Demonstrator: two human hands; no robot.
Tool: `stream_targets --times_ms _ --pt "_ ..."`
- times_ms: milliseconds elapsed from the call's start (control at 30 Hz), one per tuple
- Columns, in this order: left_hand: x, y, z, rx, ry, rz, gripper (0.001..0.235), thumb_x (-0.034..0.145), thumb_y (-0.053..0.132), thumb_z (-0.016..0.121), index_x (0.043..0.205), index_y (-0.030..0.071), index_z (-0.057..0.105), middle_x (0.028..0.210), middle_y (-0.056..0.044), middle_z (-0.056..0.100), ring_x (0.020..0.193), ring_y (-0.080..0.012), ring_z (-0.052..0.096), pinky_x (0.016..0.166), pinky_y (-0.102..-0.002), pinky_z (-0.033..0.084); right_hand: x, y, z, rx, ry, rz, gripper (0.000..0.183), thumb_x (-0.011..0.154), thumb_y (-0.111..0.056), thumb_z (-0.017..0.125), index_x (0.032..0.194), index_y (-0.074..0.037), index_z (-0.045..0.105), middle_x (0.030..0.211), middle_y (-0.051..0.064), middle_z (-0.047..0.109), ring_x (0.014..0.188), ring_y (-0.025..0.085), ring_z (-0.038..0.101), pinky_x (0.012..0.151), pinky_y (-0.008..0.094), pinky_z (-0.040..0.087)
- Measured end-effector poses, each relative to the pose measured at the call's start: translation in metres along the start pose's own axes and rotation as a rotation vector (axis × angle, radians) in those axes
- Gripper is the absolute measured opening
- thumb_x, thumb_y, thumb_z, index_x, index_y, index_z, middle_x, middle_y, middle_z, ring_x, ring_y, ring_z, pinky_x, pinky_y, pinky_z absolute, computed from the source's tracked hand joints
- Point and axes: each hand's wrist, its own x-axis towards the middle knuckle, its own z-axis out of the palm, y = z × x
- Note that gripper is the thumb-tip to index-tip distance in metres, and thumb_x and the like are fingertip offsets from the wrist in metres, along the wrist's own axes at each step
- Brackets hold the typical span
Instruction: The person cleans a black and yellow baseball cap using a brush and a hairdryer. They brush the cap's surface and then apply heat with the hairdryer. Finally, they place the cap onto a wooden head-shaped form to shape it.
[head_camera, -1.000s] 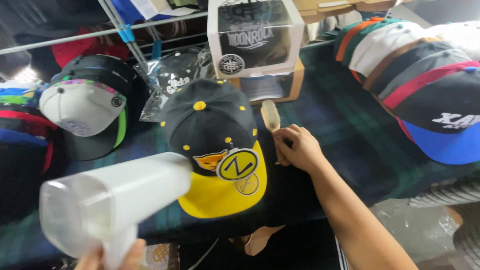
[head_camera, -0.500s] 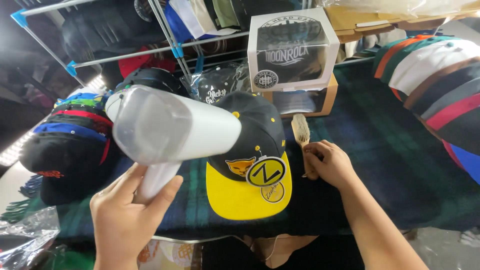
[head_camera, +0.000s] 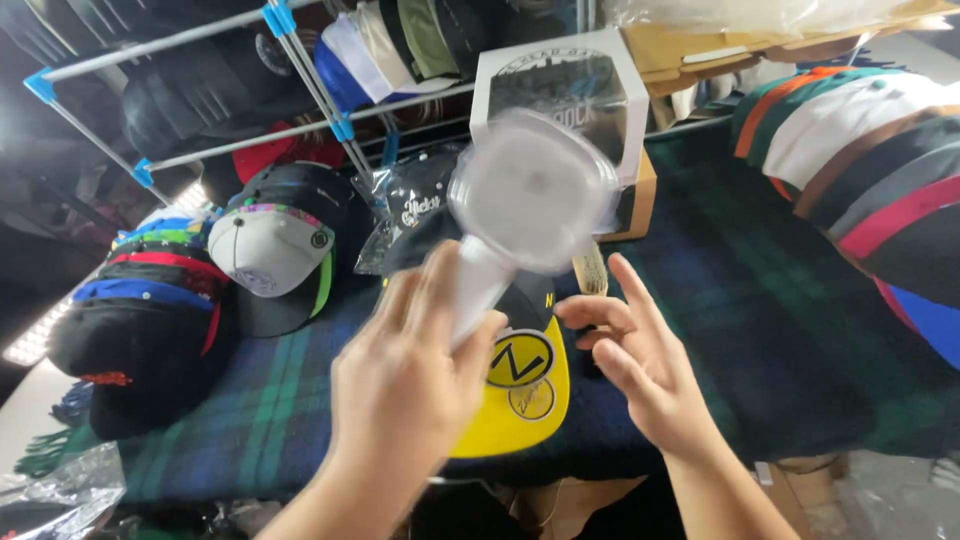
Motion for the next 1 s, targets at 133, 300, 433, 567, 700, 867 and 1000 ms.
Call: stream_targets --times_ms 133,300,433,567,700,867,1000 --pt "-0.04 0.034 0.037 -0.367 -0.092 0.075 0.064 0.095 0.024 0.064 0.149 0.002 0.038 0.13 -0.02 0.055 0.108 -0.0393 0.063 0.075 -0.044 0.057 -0.023 0.01 0.021 0.194 0.207 0.074 0.04 0.091 -0.019 0.06 0.063 -0.017 0.031 0.064 -0.005 0.029 0.061 0.009 0.026 0.054 0.031 0.019" --pt "-0.023 -0.027 0.041 -0.588 0.043 0.257 0.04 0.092 0.023 0.072 0.126 0.004 0.064 0.127 -0.016 0.062 0.109 -0.038 0.062 0.093 -0.05 0.052 -0.018 0.012 0.014 0.33 0.354 0.274 0.037 0.083 -0.009 0.067 0.118 0.003 0.062 0.085 0.013 0.067 0.074 0.021 0.064 0.07 0.036 0.055" --pt "0.031 -0.123 0.076 -0.508 0.005 0.166 0.034 0.102 0.033 0.059 0.127 0.014 0.072 0.14 -0.013 0.064 0.131 -0.0338 0.057 0.107 -0.057 0.038 -0.041 0.057 -0.018 0.099 0.221 0.294 0.021 0.078 -0.018 0.066 0.071 -0.001 0.057 0.059 0.013 0.052 0.05 0.023 0.049 0.051 0.036 0.04" --pt "0.047 -0.16 0.106 -1.062 -0.247 -0.114 0.032 0.101 0.031 0.055 0.124 0.018 0.072 0.146 -0.007 0.061 0.139 -0.0193 0.054 0.115 -0.035 0.043 -0.06 0.054 -0.009 0.232 0.17 0.255 0.065 0.075 -0.017 0.076 0.129 0.013 0.057 0.062 0.01 0.051 0.054 0.017 0.046 0.05 0.033 0.04" --pt "0.03 -0.169 0.121 -1.413 -0.227 -0.238 0.054 0.098 0.045 0.047 0.138 0.011 0.06 0.142 -0.012 0.062 0.132 -0.0218 0.056 0.112 -0.034 0.041 -0.025 0.058 -0.013 0.393 0.204 0.207 0.066 0.073 -0.016 0.074 0.132 0.006 0.054 0.064 0.01 0.051 0.052 0.018 0.049 0.045 0.03 0.04" --pt "0.007 -0.18 0.156 -1.803 -0.244 -0.803 0.063 0.098 0.046 0.038 0.142 0.006 0.06 0.139 -0.014 0.067 0.126 -0.0212 0.063 0.111 -0.03 0.046 0.004 0.058 -0.039 0.442 0.047 0.239 0.065 0.078 -0.02 0.075 0.135 0.003 0.053 0.066 0.004 0.044 0.05 0.015 0.042 0.043 0.027 0.036" --pt "0.008 -0.183 0.154 -1.591 -0.224 -0.476 0.065 0.101 0.048 0.028 0.142 0.007 0.058 0.147 -0.012 0.061 0.137 -0.0226 0.055 0.118 -0.033 0.036 -0.017 0.077 -0.082 0.389 -0.048 0.222 0.049 0.083 -0.017 0.077 0.114 0.014 0.056 0.065 0.014 0.059 0.053 0.024 0.056 0.046 0.033 0.044"
